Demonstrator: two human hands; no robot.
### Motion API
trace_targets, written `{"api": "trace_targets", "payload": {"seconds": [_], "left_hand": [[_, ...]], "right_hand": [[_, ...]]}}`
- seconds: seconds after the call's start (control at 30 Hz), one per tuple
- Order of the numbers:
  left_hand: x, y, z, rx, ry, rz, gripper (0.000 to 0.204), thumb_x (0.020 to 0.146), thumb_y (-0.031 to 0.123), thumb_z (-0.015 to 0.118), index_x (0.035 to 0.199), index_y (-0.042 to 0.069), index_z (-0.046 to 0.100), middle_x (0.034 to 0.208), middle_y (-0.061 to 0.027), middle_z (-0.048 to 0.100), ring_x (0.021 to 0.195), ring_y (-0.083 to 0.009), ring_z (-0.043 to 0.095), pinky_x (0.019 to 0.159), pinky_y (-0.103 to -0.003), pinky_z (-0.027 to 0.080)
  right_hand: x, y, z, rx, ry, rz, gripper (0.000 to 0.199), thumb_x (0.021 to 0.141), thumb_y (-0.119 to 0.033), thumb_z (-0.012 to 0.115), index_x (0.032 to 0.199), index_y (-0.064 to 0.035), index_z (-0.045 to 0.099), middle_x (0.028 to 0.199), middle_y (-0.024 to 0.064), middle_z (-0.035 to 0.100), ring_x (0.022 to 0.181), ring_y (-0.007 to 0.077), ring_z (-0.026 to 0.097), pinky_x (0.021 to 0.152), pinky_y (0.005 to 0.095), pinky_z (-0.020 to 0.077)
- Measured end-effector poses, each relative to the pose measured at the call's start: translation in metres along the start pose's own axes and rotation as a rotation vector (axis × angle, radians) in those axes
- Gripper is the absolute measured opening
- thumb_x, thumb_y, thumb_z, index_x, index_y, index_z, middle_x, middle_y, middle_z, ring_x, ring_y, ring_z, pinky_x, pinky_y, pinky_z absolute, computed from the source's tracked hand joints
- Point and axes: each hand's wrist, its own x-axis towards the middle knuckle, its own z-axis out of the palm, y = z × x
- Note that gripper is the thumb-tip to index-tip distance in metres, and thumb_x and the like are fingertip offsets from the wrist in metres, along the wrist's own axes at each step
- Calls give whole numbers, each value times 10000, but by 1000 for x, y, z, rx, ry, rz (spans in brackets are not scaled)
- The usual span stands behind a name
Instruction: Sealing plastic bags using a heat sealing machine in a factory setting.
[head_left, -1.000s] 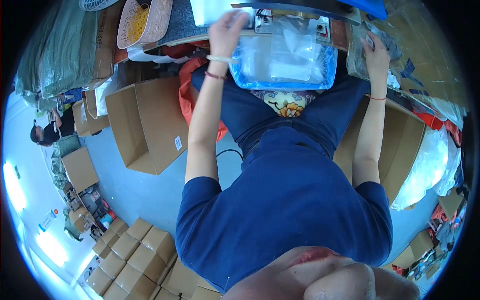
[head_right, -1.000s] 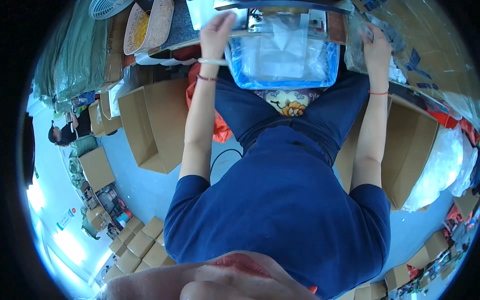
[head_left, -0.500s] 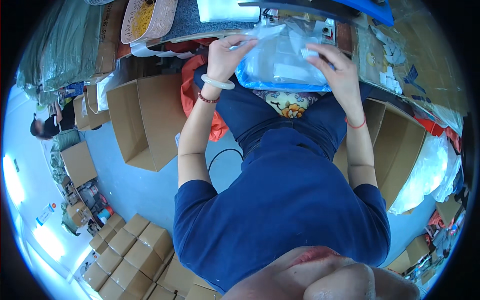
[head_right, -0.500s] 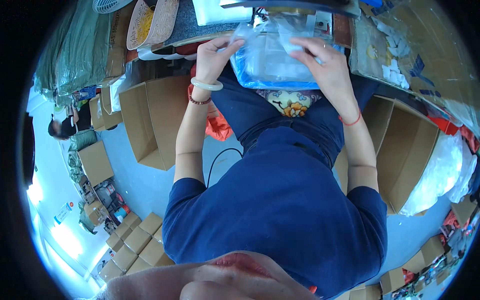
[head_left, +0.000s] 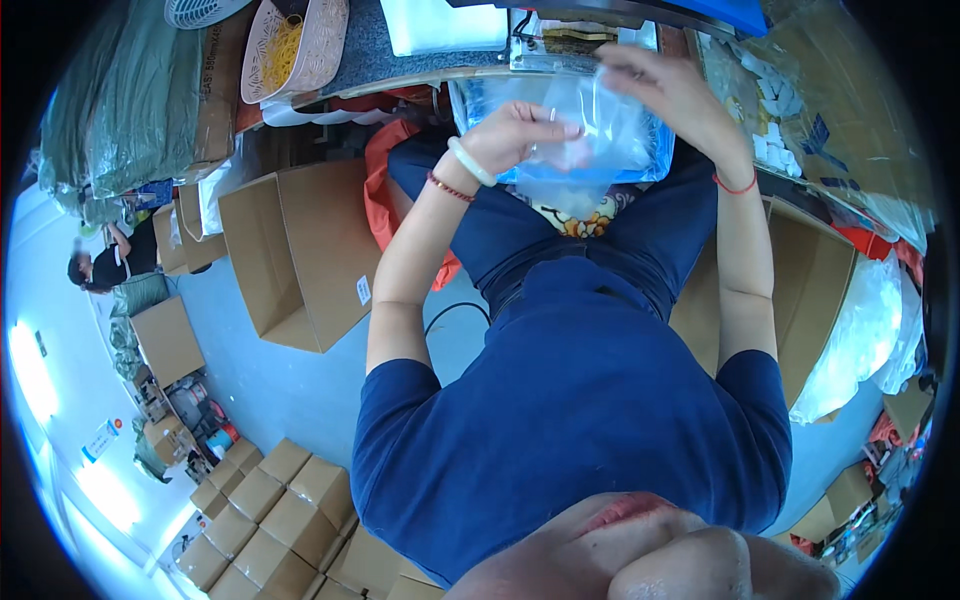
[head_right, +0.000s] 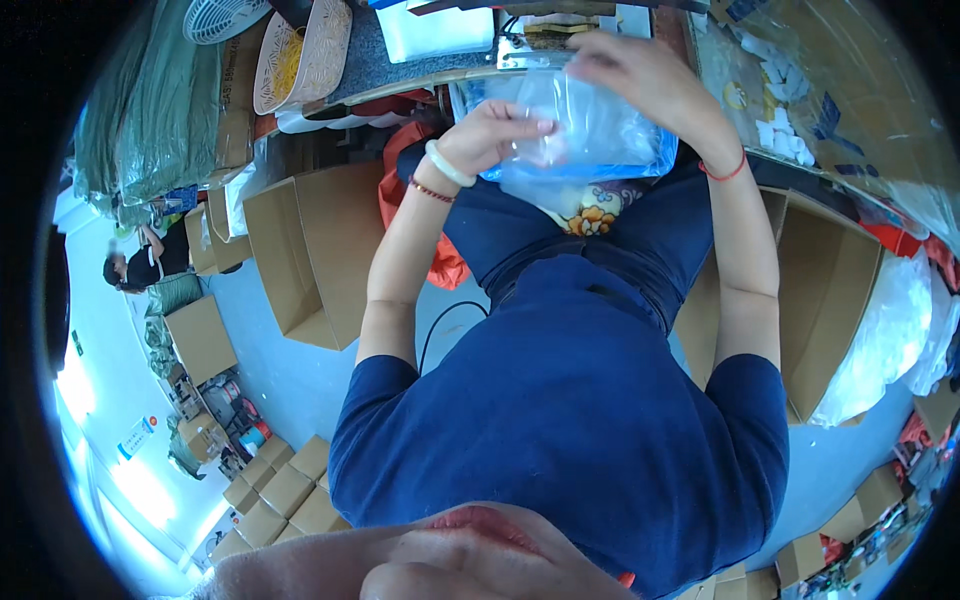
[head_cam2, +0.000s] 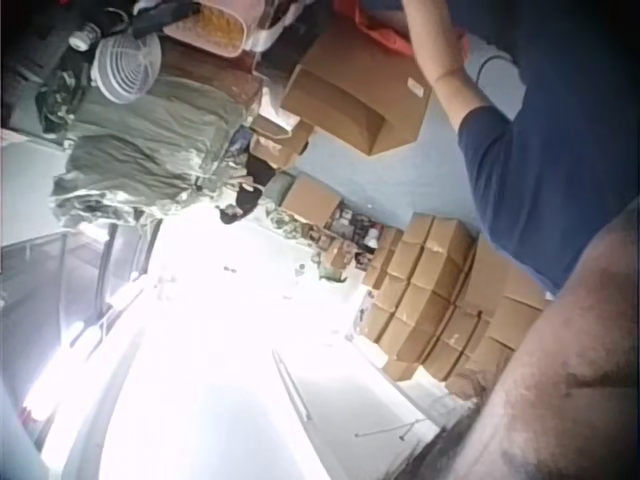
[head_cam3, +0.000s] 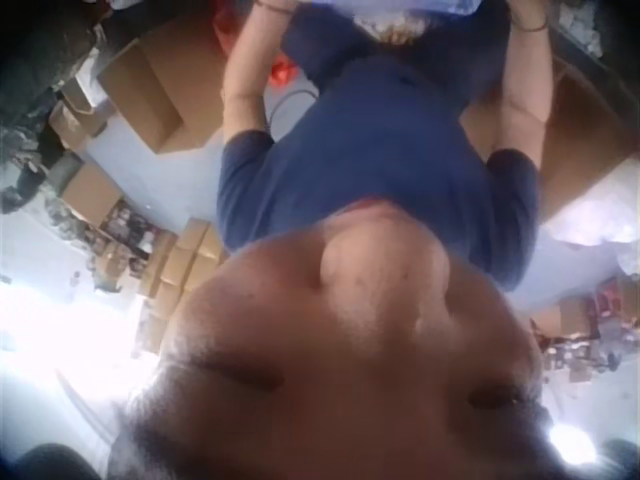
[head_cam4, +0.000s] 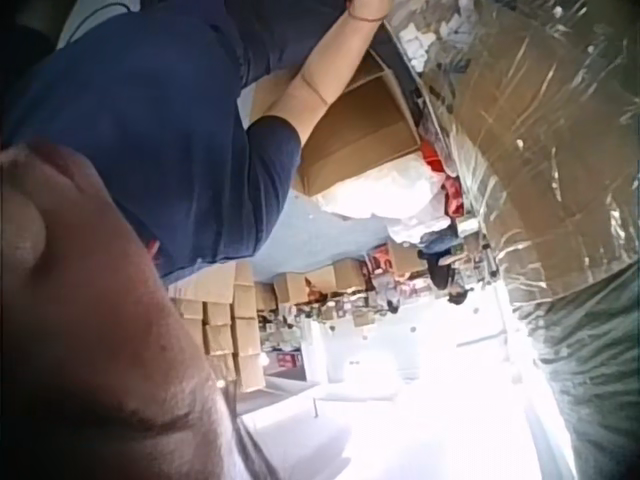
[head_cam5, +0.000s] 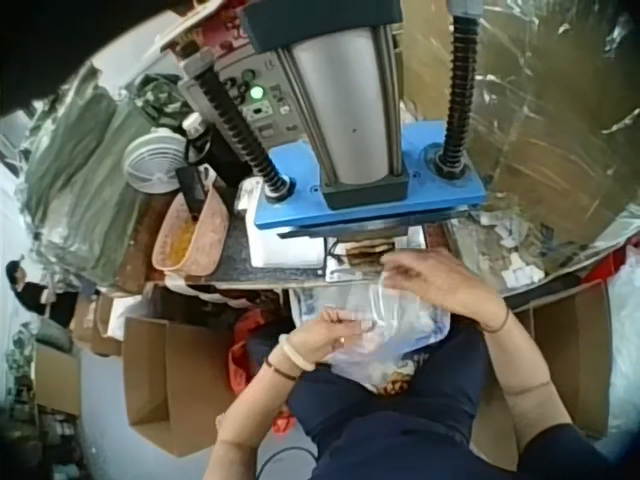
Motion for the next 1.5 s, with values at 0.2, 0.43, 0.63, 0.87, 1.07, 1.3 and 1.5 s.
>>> {"api": "trace_targets", "payload": {"seconds": [0.2, 0.43, 0.63, 0.87, 1.07, 1.3, 1.5], "left_hand": [[63, 0, -18, -304, 198, 168, 220, 927, 61, 620, 1112, -54, 642, 1107, -138, 673, 1044, -230, 657, 942, -440, 558], [29, 19, -60, 534, 660, 416, 293, 874, 205, 725, 1072, -9, 697, 1052, -125, 697, 944, -241, 676, 840, -337, 542], [17, 39, -141, 1343, 1088, 785, 651, 851, 288, 725, 1413, 96, 459, 1504, -251, 332, 1291, -441, 406, 1035, -446, 391], [19, 23, -131, 1456, 1330, 849, 621, 850, 226, 715, 1402, 77, 470, 1472, -249, 373, 1294, -463, 392, 1070, -487, 341], [22, -9, -104, 1714, 902, 566, 670, 836, 315, 717, 1402, 77, 446, 1475, -159, 415, 1390, -312, 357, 1141, -514, 241], [-8, -12, -86, 1286, 988, 821, 193, 817, 102, 728, 990, 18, 730, 897, -76, 728, 740, -187, 677, 701, -278, 528], [-26, 2, -17, 725, 716, 499, 232, 828, 181, 777, 978, 7, 746, 752, 0, 690, 672, -17, 540, 602, -183, 432]], "right_hand": [[-33, 92, -21, -875, 669, 470, 315, 953, -289, 555, 1143, -48, 625, 1012, 188, 656, 926, 380, 619, 825, 415, 507], [-31, 149, 3, -1029, 674, 366, 315, 923, -201, 577, 1197, -47, 562, 1171, 191, 590, 1002, 379, 575, 849, 461, 488], [-30, 124, 8, -731, 666, 172, 257, 917, -116, 568, 1167, -66, 594, 1088, 207, 630, 969, 411, 599, 820, 464, 495], [-34, 111, 0, -621, 697, 282, 288, 928, -101, 549, 1210, -116, 607, 1135, 194, 626, 1032, 395, 600, 853, 458, 490], [-45, 117, -9, -681, 747, 134, 320, 942, -89, 532, 1254, -127, 595, 1153, 175, 614, 1039, 368, 594, 891, 432, 482], [-57, 47, -8, -359, 731, 147, 287, 948, -111, 589, 1233, -119, 619, 1099, 110, 637, 967, 223, 635, 835, 325, 503], [-50, -24, 40, 313, 364, 234, 216, 881, -79, 705, 1096, -58, 692, 1065, 37, 686, 956, 105, 617, 828, 240, 493]]}}
